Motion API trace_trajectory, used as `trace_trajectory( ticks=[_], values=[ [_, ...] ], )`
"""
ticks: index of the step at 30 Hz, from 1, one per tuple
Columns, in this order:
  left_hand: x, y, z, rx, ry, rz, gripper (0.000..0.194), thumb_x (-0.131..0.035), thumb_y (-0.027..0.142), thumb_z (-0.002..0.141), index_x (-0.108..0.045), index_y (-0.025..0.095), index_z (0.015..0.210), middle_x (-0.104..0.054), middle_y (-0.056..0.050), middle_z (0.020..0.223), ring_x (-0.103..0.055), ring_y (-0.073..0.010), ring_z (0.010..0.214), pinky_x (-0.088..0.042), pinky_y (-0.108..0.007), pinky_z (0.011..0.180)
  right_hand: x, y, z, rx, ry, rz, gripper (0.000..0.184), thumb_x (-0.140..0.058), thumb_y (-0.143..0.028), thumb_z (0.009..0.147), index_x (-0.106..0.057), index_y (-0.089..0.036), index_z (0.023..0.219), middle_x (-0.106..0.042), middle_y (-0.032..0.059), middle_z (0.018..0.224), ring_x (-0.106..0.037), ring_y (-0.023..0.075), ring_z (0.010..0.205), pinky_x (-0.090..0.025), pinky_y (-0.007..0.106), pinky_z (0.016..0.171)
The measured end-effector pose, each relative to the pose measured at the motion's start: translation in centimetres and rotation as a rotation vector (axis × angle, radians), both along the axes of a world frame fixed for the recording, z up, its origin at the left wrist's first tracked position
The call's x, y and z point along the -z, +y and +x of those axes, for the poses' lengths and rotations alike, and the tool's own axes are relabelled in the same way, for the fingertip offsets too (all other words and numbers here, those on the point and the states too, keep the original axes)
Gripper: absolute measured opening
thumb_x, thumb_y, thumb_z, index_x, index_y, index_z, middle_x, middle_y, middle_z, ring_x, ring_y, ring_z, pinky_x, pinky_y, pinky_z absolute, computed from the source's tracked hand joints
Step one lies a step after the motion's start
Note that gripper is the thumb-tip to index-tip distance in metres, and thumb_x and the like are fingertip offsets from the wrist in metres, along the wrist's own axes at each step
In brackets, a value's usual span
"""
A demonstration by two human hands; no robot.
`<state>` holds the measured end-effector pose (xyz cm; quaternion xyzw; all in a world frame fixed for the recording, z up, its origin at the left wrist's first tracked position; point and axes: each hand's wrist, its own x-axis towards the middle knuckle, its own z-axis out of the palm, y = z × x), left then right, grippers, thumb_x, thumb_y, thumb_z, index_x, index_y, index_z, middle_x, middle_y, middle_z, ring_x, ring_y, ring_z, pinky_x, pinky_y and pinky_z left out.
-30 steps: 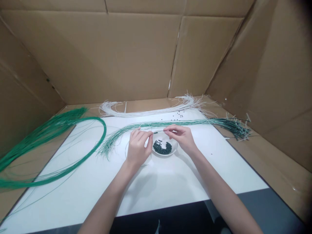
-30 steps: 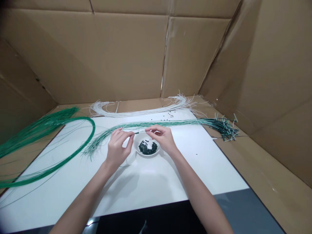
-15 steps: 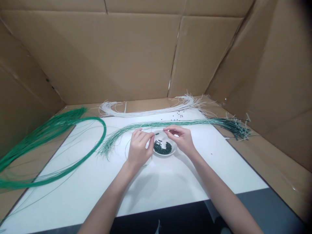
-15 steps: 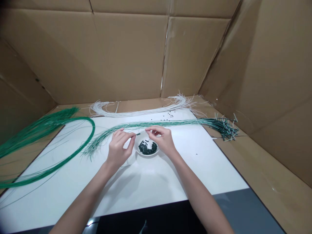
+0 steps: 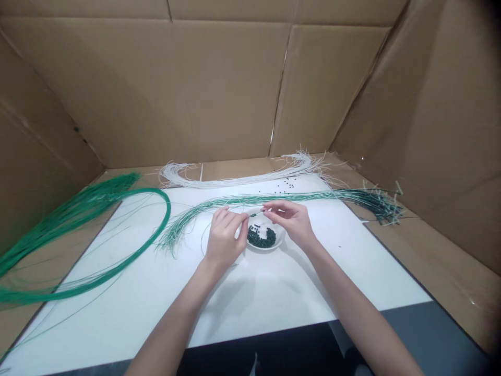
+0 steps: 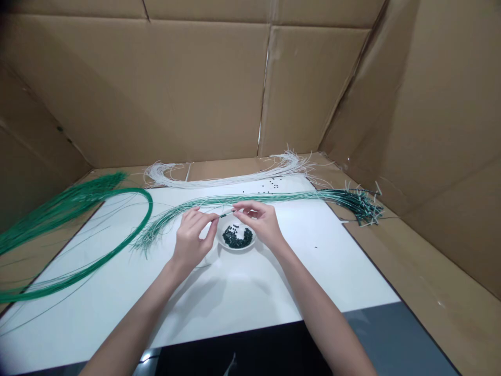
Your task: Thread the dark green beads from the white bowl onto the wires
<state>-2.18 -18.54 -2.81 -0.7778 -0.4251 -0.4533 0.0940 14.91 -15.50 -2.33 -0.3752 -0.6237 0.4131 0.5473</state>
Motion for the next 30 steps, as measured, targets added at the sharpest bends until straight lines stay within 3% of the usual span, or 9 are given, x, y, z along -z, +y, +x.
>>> trace_trajectory(
  ticks=[30],
  values=[
    [0.03,-0.08,-0.09,0.008,-0.012,0.02,0.01,-0.051,0.012,0.077,-0.056,0.018,0.082,-0.061,0.001,0.07,-0.052,-0.0116,0.069,-0.038,-0.034,0.089,0.2,0.18,0.07,-0.026,-0.002,-0.014,0.015,-0.067,-0.025,0.064,-0.067,-0.019,0.078,-0.065,0.0037,0.077,-0.052,0.011,0.06,-0.044,0.024,0.051]
  ],
)
